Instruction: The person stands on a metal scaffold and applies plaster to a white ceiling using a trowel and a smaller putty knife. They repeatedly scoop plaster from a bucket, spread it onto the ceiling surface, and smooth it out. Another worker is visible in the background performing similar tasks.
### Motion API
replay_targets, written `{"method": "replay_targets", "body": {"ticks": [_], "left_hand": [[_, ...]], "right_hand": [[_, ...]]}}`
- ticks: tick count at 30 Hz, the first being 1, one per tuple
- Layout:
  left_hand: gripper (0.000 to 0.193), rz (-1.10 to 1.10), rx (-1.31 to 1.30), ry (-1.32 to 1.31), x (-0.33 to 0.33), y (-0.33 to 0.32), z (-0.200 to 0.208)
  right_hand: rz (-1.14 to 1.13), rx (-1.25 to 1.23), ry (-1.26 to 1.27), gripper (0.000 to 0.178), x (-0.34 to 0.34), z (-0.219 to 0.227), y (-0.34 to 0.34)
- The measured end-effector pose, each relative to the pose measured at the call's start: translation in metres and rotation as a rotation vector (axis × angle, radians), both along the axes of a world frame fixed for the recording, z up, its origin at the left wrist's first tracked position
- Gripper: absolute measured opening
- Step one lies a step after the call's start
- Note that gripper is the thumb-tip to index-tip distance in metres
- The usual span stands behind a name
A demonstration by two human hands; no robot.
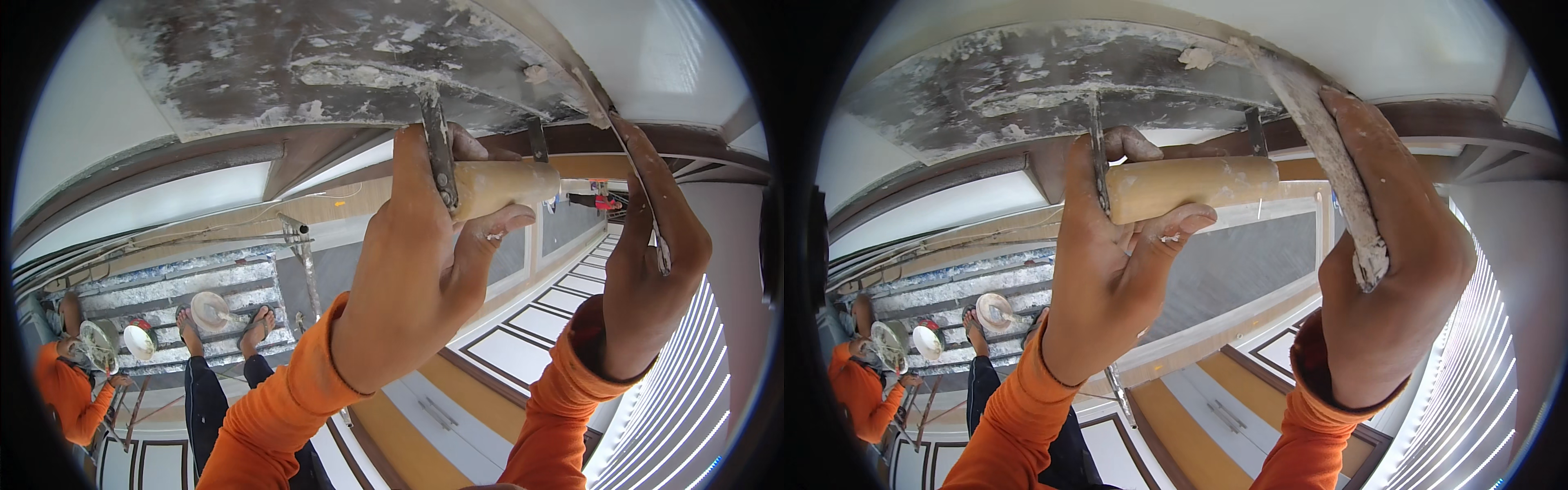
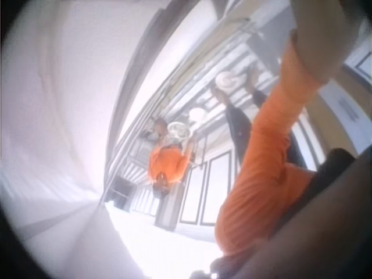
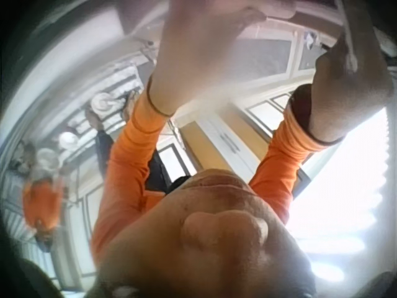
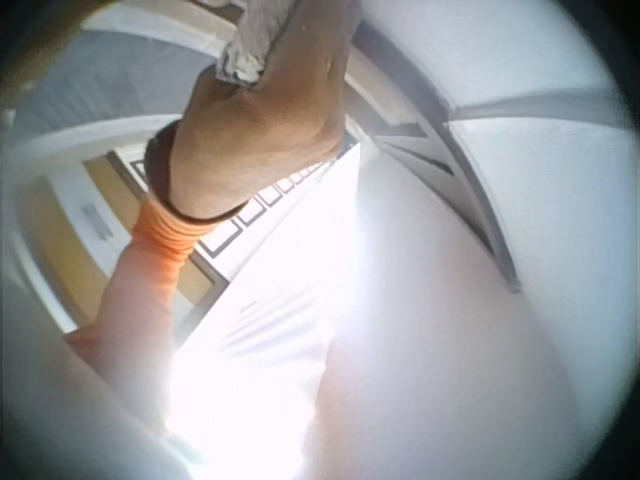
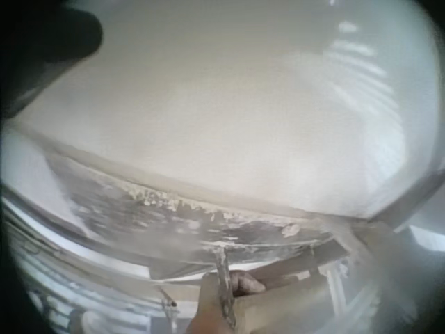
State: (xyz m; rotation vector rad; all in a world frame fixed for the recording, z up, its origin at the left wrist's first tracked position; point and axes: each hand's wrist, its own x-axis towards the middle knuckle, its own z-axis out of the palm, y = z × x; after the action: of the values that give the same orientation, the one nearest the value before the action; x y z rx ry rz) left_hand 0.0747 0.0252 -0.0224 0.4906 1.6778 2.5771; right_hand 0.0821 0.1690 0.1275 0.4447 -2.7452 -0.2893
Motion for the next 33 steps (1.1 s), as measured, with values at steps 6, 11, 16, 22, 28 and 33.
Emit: {"method": "replay_targets", "body": {"ticks": [6, 11, 16, 22, 28, 33], "left_hand": [[0.039, -0.023, 0.122, -0.125, 0.002, -0.001, 0.002], [0.037, -0.010, 0.078, -0.125, 0.001, -0.001, -0.003], [0.038, -0.057, 0.042, -0.150, 0.001, -0.003, -0.001], [0.043, -0.051, 0.083, -0.127, 0.003, 0.001, -0.003], [0.060, 0.110, -0.051, 0.027, 0.001, 0.002, -0.008], [0.059, 0.130, -0.122, 0.078, 0.002, -0.007, -0.002]], "right_hand": [[-0.004, -0.116, -0.056, 0.040, 0.009, -0.004, -0.010], [0.034, -0.108, 0.010, 0.042, 0.013, -0.011, -0.023], [0.051, -0.082, 0.080, 0.045, 0.009, -0.016, -0.036], [0.084, -0.068, 0.224, 0.048, 0.005, -0.034, -0.055], [0.107, 0.040, 0.301, 0.061, 0.000, -0.063, -0.052], [0.013, 0.132, 0.256, 0.067, -0.001, -0.065, -0.066]]}}
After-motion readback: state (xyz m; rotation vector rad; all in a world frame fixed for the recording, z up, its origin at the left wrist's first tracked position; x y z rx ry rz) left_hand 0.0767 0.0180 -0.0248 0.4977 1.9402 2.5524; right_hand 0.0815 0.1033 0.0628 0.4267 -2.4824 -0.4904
